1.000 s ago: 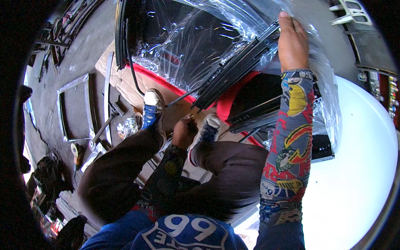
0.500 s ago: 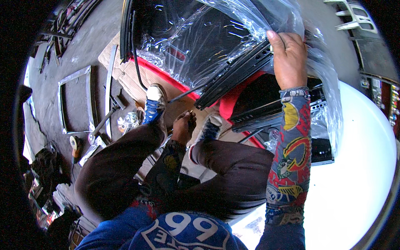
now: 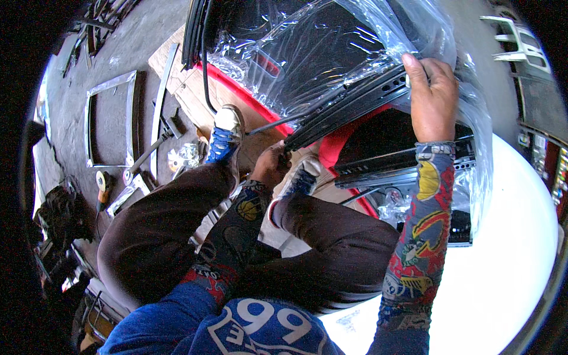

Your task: The person sits on the floor and assembles a windshield frame by hand. They fit a black rubber seal into the frame, then place a metal frame over the glass, aligning and pressing the edges to secure the components.

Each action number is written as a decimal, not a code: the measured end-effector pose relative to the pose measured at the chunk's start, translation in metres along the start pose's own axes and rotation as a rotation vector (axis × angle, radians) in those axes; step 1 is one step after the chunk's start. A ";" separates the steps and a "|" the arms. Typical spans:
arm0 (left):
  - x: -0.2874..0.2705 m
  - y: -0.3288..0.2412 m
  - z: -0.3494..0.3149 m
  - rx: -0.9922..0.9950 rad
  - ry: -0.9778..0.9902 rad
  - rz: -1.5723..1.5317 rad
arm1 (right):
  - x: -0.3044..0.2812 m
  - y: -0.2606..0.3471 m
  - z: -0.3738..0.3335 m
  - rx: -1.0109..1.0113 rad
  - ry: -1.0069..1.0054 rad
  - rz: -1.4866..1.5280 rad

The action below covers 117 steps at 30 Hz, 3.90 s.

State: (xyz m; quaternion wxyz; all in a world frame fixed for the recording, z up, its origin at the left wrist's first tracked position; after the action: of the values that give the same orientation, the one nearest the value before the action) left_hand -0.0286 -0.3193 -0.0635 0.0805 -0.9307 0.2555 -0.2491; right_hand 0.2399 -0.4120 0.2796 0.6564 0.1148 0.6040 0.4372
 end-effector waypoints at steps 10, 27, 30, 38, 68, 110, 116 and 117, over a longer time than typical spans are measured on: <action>0.014 0.011 0.009 -0.093 0.176 -0.268 | -0.006 -0.011 -0.005 0.111 0.153 0.229; 0.016 0.021 0.015 -0.161 0.339 -0.404 | -0.006 -0.014 -0.003 0.104 0.157 0.201; 0.015 0.017 0.011 -0.123 0.384 -0.426 | -0.007 -0.019 -0.004 0.148 0.151 0.238; 0.009 0.019 0.016 -0.140 0.404 -0.502 | -0.007 -0.018 -0.002 0.086 0.139 0.222; 0.004 -0.012 0.008 0.060 0.270 0.183 | -0.009 -0.017 0.000 0.160 0.150 0.096; 0.009 -0.010 -0.004 0.033 0.260 0.118 | -0.012 -0.026 0.001 0.163 0.169 0.099; 0.011 -0.004 -0.004 0.003 0.317 -0.015 | -0.011 -0.028 -0.001 0.220 0.158 0.169; 0.012 -0.003 -0.003 0.014 0.347 -0.025 | -0.011 -0.028 -0.001 0.223 0.155 0.182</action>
State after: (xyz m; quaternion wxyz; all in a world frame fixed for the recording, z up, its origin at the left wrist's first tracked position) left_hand -0.0199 -0.3227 -0.0546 0.0385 -0.8763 0.2524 -0.4086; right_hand 0.2527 -0.4365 0.2677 0.5487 0.2071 0.6846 0.4328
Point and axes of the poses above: each hand's wrist, its own z-axis towards the middle knuckle, its own x-axis out of the palm, y = z × x, the point moved 6 cm from there along z, towards the middle knuckle, and after that the axes turned 14 degrees about z, right-handed, at the moved point
